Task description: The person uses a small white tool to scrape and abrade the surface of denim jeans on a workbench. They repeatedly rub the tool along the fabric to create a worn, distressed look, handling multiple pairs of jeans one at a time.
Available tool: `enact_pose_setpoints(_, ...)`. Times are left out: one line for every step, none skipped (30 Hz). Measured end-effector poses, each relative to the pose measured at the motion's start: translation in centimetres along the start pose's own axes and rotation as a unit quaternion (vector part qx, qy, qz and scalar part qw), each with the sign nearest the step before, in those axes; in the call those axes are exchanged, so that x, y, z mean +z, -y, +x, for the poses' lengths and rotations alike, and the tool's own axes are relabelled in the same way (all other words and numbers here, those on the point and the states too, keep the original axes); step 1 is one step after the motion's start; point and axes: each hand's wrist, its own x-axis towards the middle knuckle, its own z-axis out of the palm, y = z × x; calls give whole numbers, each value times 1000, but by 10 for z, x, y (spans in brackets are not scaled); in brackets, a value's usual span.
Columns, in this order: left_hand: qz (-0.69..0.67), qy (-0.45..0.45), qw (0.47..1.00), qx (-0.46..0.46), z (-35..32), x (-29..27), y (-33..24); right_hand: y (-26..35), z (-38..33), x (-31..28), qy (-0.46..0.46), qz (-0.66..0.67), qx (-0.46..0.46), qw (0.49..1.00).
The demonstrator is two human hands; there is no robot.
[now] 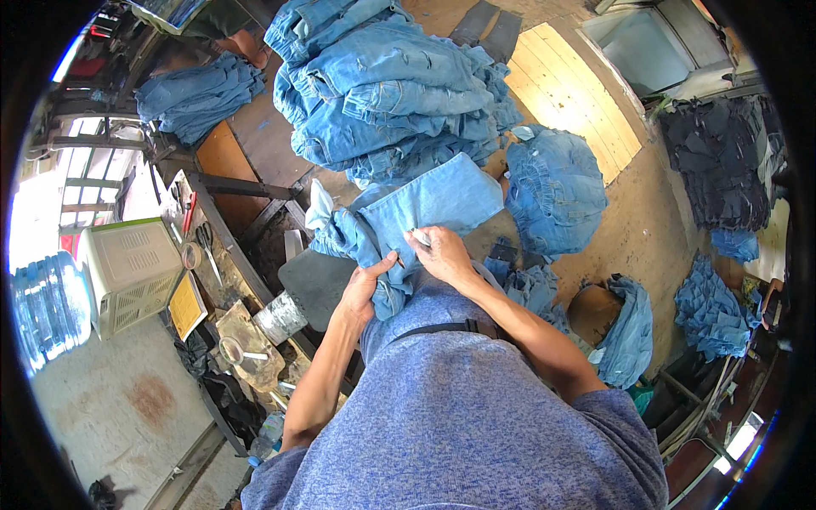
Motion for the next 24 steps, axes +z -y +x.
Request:
enact_pose_setpoints(9, -7, 1000, 4, 1, 1, 0, 0, 0, 0, -9, -5, -6, 1000)
enact_pose_setpoints(10, 14, 1000, 11, 1, 2, 0, 0, 0, 0, -7, 0, -6, 1000)
enact_pose_setpoints(25, -7, 1000, 8, 1, 2, 0, 0, 0, 0, -5, 5, -7, 1000)
enact_pose_setpoints(31, -1, 999, 9, 0, 1, 0, 0, 0, 0, -3, 13, -6, 1000)
enact_pose_setpoints(37, 5, 999, 9, -1, -1, 0, 0, 0, -1, 4, 15, 3, 1000)
enact_pose_setpoints(28, 8, 999, 16, -2, -3, 1, -1, 0, -1, 11, 19, 12, 1000)
enact_pose_setpoints(19, 11, 999, 23, -4, -4, 1, -1, 0, -1, 15, 26, 20, 999)
enact_pose_setpoints(8, 7, 1000, 24, -4, -5, 2, -1, 0, -1, 15, 20, 15, 1000)
enact_pose_setpoints(-4, 18, 999, 29, -4, -5, 3, -2, 0, -1, 13, 16, 10, 1000)
enact_pose_setpoints(-18, 21, 999, 27, -3, -5, 3, -2, 0, 0, 11, 12, 6, 1000)
enact_pose_setpoints(-30, 16, 999, 20, -1, -3, 3, -2, 0, 1, 0, 9, -4, 1000)
enact_pose_setpoints(-9, 8, 1000, 22, 1, -1, 3, -2, 0, 1, -11, 7, -14, 1000)
enact_pose_setpoints(14, -8, 1000, 19, 3, 1, 3, -2, 0, 2, -22, 4, -24, 999)
enact_pose_setpoints(33, -17, 999, 17, 5, 3, 2, -2, -1, 2, -23, 3, -28, 999)
enact_pose_setpoints(45, -21, 999, 18, 6, 4, 1, -2, -1, 2, -24, 3, -31, 999)
enact_pose_setpoints(54, -17, 998, 22, 6, 4, 0, -2, -1, 2, -25, 2, -35, 999)
enact_pose_setpoints(58, -8, 998, 27, 6, 4, -1, -2, 0, 1, -15, 10, -25, 1000)
enact_pose_setpoints(62, -12, 998, 22, 5, 3, -1, -1, 0, 0, -5, 18, -14, 1000)
enact_pose_setpoints(63, -9, 998, 20, 2, 2, -1, -1, 0, -1, 5, 26, -1, 1000)
enact_pose_setpoints(64, -6, 998, 18, 1, 0, 0, -1, 0, -3, 9, 20, -6, 1000)
enact_pose_setpoints(52, -5, 998, 20, -1, -1, 1, 0, 0, -4, 12, 14, -8, 1000)
enact_pose_setpoints(40, -3, 999, 23, -2, -3, 2, 1, 0, -4, 19, 3, -6, 1000)
enact_pose_setpoints(25, 6, 999, 25, -3, -3, 2, 1, -1, -4, 15, 14, -7, 1000)
enact_pose_setpoints(15, 2, 1000, 24, -2, -3, 3, 2, -1, -4, 15, 22, -3, 1000)
